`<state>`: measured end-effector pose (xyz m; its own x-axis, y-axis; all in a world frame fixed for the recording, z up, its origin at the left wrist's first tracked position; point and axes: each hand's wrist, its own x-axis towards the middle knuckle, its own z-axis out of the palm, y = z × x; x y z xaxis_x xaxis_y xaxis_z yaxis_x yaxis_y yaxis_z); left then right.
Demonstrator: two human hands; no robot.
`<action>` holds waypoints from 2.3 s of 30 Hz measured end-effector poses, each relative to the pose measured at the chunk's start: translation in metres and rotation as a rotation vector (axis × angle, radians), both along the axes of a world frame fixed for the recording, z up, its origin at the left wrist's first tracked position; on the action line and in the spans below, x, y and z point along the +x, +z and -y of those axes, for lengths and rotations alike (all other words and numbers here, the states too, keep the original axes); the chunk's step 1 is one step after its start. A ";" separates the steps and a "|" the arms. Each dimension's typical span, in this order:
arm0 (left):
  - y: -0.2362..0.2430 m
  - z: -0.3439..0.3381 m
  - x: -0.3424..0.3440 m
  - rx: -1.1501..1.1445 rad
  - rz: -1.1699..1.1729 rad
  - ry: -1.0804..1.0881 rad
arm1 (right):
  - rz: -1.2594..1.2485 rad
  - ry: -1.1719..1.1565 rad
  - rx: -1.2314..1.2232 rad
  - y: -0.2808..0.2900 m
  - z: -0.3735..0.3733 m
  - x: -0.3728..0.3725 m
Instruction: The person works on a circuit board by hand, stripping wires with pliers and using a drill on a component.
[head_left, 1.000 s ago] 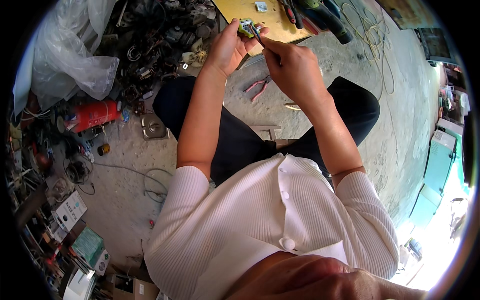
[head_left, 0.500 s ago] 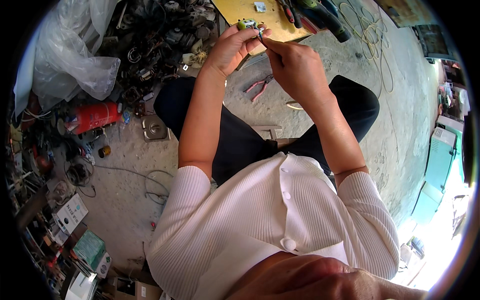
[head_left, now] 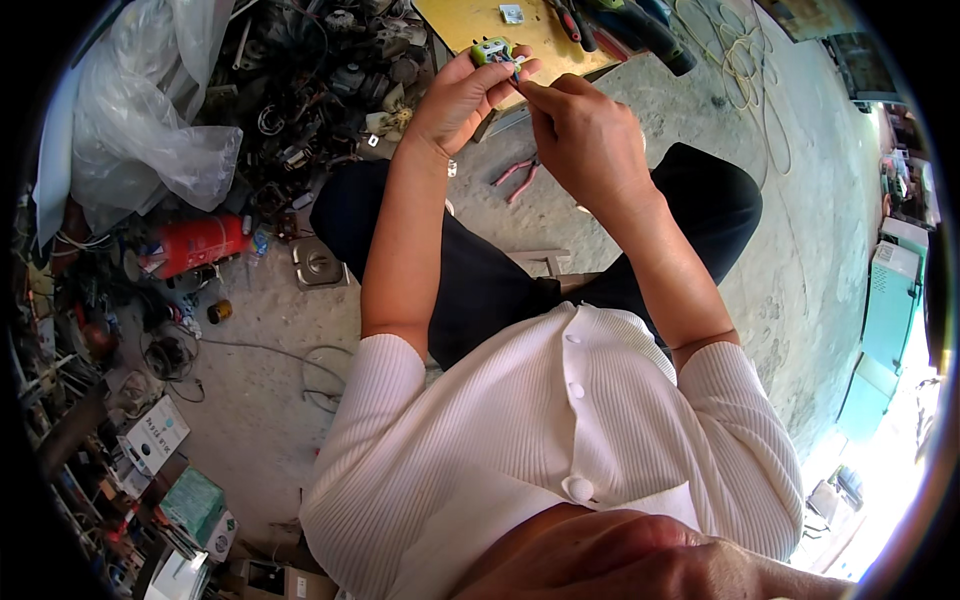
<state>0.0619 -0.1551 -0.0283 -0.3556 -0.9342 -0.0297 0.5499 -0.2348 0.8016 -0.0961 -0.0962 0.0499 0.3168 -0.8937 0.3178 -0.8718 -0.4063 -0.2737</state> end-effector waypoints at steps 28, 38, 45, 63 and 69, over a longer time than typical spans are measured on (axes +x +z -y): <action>0.000 -0.001 -0.004 0.063 -0.108 -0.126 | 1.070 -0.149 0.712 -0.039 0.030 -0.007; 0.004 -0.005 -0.009 0.132 -0.215 -0.099 | 0.939 -0.202 0.509 -0.037 0.023 -0.002; 0.003 -0.002 -0.009 0.147 -0.215 -0.134 | 1.017 -0.205 0.590 -0.034 0.027 -0.006; -0.009 0.005 -0.003 0.227 -0.288 -0.119 | 1.166 -0.199 0.671 -0.026 0.028 -0.015; -0.004 0.005 -0.006 0.309 -0.291 -0.090 | 1.261 -0.221 0.648 -0.033 0.029 -0.029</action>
<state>0.0562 -0.1596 -0.0319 -0.4703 -0.8619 -0.1895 0.7089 -0.4968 0.5007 -0.1248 -0.1257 0.0167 -0.0271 -0.9798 -0.1982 0.0602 0.1963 -0.9787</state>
